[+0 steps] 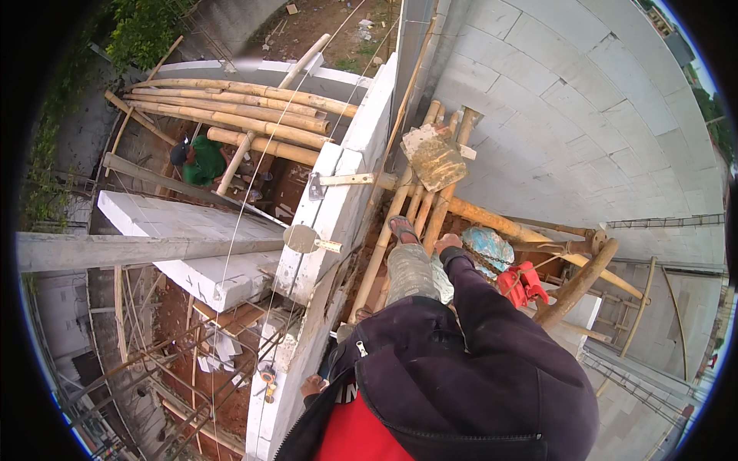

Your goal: The person stands on bamboo scaffolding and uses a trowel to scoop cement from a pan, then applies it to a concrete wall. The person repeatedly scoops and spreads cement along the wall surface.

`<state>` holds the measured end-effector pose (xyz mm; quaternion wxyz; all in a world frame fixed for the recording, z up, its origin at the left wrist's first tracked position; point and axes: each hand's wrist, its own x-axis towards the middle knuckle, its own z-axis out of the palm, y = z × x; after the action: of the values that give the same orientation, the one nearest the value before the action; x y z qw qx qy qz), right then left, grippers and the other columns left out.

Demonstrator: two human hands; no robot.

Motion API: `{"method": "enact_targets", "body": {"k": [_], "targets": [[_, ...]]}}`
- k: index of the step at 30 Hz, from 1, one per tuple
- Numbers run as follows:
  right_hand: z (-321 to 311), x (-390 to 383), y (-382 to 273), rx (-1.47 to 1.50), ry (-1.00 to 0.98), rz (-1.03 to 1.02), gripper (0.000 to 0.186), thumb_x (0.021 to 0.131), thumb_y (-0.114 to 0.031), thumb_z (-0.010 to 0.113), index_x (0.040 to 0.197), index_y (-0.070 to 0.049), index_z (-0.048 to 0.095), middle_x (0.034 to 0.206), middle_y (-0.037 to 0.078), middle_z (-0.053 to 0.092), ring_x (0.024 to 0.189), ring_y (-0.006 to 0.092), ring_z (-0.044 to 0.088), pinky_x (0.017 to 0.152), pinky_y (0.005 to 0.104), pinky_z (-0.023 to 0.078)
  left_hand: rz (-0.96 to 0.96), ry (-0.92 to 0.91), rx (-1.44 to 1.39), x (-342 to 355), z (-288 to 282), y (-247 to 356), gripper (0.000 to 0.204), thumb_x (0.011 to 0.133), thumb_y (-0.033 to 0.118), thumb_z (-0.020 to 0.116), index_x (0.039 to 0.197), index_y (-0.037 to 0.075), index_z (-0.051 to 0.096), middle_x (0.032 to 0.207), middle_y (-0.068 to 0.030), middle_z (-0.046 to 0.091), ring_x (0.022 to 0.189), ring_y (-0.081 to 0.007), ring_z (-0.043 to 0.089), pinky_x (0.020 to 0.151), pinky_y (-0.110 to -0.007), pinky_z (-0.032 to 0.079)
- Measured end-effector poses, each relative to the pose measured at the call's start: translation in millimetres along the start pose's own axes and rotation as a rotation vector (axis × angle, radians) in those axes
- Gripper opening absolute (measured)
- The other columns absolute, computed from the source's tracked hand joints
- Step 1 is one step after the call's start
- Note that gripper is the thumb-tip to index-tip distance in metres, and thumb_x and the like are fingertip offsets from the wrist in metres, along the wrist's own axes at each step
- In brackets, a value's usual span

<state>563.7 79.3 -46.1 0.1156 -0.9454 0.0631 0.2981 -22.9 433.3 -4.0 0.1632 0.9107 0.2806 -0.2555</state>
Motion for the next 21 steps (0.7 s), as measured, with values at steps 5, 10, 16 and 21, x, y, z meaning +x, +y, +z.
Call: {"method": "enact_targets", "body": {"k": [5,10,16,21], "targets": [[30.2,88.4,53.9,0.265,-0.034,0.318,0.040,0.073,-0.031,0.069,0.093,0.003,0.068,0.098,0.026,0.066,0.096,0.0386,0.064,0.084,0.0431,0.051,-0.315,-0.305,-0.460,102.3,-82.2,68.6,0.015,0.075,0.022,0.068,0.087,0.014,0.065,0.096,-0.0043,0.067,0.086,-0.0243,0.065,0.072,-0.038,0.052],[103.6,228.6,69.4,0.374,-0.041,0.466,0.044,0.074,-0.037,0.068,0.093,0.002,0.068,0.097,0.025,0.066,0.095,0.0380,0.064,0.084,0.0433,0.050,-0.459,-0.377,-0.481,208.0,-135.2,188.9,0.015,0.076,0.024,0.066,0.088,0.015,0.066,0.095,-0.0047,0.067,0.086,-0.0247,0.066,0.071,-0.039,0.052],[225.1,436.0,133.6,0.654,0.050,0.620,0.049,0.077,-0.041,0.067,0.100,0.002,0.067,0.101,0.024,0.066,0.101,0.0376,0.062,0.088,0.0419,0.047,-0.460,-0.437,-0.332,335.8,-116.1,265.7,0.015,0.078,0.026,0.064,0.088,0.016,0.067,0.094,-0.0051,0.068,0.085,-0.0251,0.066,0.070,-0.040,0.052],[229.9,535.0,108.2,0.782,-0.029,0.595,0.049,0.080,-0.035,0.073,0.102,0.008,0.063,0.098,0.023,0.067,0.092,0.0337,0.063,0.079,0.0409,0.047,-0.522,-0.430,-0.253,376.2,-103.5,277.0,0.016,0.079,0.028,0.062,0.088,0.016,0.067,0.093,-0.0055,0.068,0.084,-0.0255,0.066,0.069,-0.040,0.053]]}}
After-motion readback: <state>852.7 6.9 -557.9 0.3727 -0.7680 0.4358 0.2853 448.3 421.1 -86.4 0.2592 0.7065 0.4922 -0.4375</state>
